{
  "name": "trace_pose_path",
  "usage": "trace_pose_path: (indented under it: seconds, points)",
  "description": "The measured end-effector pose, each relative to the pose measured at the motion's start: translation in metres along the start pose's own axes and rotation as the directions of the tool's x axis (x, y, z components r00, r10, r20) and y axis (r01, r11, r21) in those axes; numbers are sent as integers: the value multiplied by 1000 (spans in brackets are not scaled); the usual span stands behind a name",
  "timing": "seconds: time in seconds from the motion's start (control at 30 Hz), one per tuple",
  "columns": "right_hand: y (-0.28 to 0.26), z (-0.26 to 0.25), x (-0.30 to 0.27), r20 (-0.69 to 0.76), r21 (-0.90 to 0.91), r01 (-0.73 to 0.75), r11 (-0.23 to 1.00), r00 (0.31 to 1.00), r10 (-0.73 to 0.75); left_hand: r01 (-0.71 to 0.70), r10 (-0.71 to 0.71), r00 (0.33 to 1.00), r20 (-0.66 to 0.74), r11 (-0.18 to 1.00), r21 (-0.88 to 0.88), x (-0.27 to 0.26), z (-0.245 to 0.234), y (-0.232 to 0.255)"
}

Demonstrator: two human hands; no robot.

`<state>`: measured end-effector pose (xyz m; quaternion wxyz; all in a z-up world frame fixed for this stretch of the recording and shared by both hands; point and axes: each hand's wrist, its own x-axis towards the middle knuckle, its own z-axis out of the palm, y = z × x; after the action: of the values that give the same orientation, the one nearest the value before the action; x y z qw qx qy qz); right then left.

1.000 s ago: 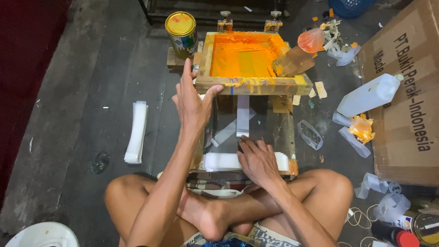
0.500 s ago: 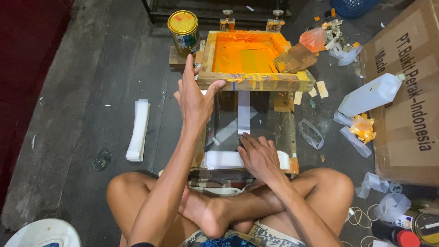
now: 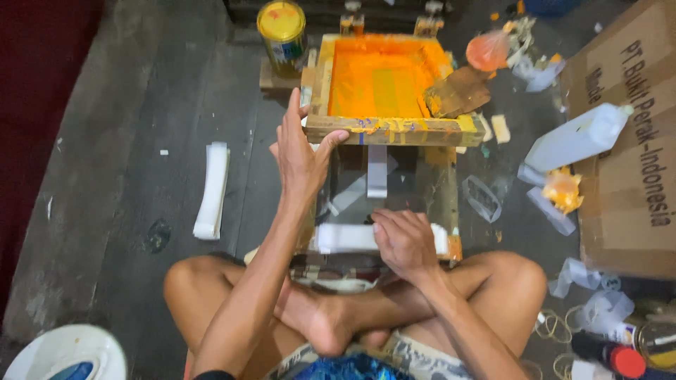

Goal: The person sits on the floor and uses a squeegee to spread orange ink across a screen printing frame. They then place a white strip of material under the frame, pull it through to apply the ink, and repeat the process with multiple strips.

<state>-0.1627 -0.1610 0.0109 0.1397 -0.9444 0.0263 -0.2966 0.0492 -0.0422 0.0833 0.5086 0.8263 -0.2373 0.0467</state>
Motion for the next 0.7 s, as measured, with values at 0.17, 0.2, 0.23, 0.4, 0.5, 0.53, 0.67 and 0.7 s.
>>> trace_pose_path:
  seconds: [0.17, 0.2, 0.23, 0.4, 0.5, 0.53, 0.67, 0.7]
  points:
    - [-7, -12, -3, -20, 80, -16, 997, 1000, 18, 0, 0, 997, 72, 1000, -8, -50, 15, -48]
    - [-6, -14, 0, -36, 85, -5, 996, 999, 8, -4, 5, 997, 81, 1000, -3, -60, 21, -59]
    - [-7, -14, -3, -29, 86, -12, 996, 999, 14, 2, -2, 996, 87, 1000, -3, -68, 24, -66]
    - [-2, -12, -4, -15, 88, -31, 996, 999, 32, 34, -44, 991, 129, 997, 76, -86, 40, -91]
    - [-1, -12, -3, 5, 104, -63, 993, 998, 63, 33, -51, 988, 144, 992, 122, -86, 39, -96]
    - [0, -10, -3, 5, 105, -65, 992, 998, 65, 33, -51, 988, 146, 992, 124, -85, 39, -96]
    - [4, -7, -2, -12, 122, -58, 991, 998, 60, 58, -81, 982, 171, 989, 138, -86, 40, -99]
    - [5, -7, -3, -17, 125, -60, 990, 998, 63, 56, -80, 982, 172, 988, 143, -86, 40, -99]
